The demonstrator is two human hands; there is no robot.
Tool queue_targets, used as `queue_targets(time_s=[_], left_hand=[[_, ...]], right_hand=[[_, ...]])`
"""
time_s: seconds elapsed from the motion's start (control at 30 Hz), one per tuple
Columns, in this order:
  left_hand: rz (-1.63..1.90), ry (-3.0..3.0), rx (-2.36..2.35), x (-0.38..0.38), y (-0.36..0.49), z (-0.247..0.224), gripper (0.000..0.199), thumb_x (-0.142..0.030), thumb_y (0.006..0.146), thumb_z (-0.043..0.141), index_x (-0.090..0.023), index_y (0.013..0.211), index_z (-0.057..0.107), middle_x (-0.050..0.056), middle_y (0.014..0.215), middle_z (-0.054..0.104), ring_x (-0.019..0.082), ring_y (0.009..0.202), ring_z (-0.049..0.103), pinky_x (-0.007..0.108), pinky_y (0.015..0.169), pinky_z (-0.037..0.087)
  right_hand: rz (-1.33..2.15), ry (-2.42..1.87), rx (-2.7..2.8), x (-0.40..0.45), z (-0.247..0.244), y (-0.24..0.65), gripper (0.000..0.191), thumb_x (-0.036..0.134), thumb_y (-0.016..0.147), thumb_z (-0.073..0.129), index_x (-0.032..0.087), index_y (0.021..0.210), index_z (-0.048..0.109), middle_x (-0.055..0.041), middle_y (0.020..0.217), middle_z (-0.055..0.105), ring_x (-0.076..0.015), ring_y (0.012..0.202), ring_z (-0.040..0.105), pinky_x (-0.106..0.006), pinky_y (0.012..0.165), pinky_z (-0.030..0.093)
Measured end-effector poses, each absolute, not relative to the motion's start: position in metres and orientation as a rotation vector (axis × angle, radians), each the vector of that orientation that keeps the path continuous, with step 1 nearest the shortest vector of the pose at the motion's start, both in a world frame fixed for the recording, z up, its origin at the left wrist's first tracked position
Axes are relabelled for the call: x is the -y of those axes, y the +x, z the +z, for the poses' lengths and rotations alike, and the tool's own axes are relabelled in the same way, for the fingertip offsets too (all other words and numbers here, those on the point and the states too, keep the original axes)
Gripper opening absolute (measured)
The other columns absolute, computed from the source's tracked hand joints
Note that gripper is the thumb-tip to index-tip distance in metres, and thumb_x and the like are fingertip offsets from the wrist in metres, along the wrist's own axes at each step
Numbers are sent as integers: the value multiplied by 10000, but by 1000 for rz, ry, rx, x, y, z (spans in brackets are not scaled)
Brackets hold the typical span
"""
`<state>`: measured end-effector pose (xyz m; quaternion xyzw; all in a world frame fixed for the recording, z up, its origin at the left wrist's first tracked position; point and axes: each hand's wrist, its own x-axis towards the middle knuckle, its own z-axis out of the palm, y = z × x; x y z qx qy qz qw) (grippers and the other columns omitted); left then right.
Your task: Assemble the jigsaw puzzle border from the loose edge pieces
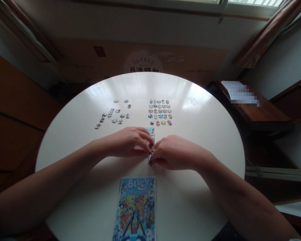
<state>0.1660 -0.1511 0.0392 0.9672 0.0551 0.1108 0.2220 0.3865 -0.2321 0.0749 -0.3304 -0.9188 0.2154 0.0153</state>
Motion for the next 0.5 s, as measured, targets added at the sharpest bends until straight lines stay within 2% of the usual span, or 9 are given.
queue_targets(time_s=[0.17,0.3,0.5], left_hand=[[346,2666,-150,151,166,38,154,-198,862,749,-323,928,809,-10,1056,785,191,1023,674,307,873,525],[313,2683,-156,152,167,41,144,-215,881,735,-319,946,811,-8,1056,786,193,1019,673,299,853,522],[315,2703,-150,153,167,45,161,-198,883,723,-312,954,811,0,1054,788,196,1033,680,302,875,523]], right_hand=[[608,-1091,2859,234,75,384,221,170,919,622,266,969,815,-20,872,779,-142,698,658,-263,632,373],[738,-1030,2822,228,75,389,237,164,918,617,276,998,810,-7,916,782,-125,734,664,-241,654,394],[739,-1017,2716,209,68,406,226,168,911,599,220,975,809,-25,838,758,-118,694,637,-239,662,407]])
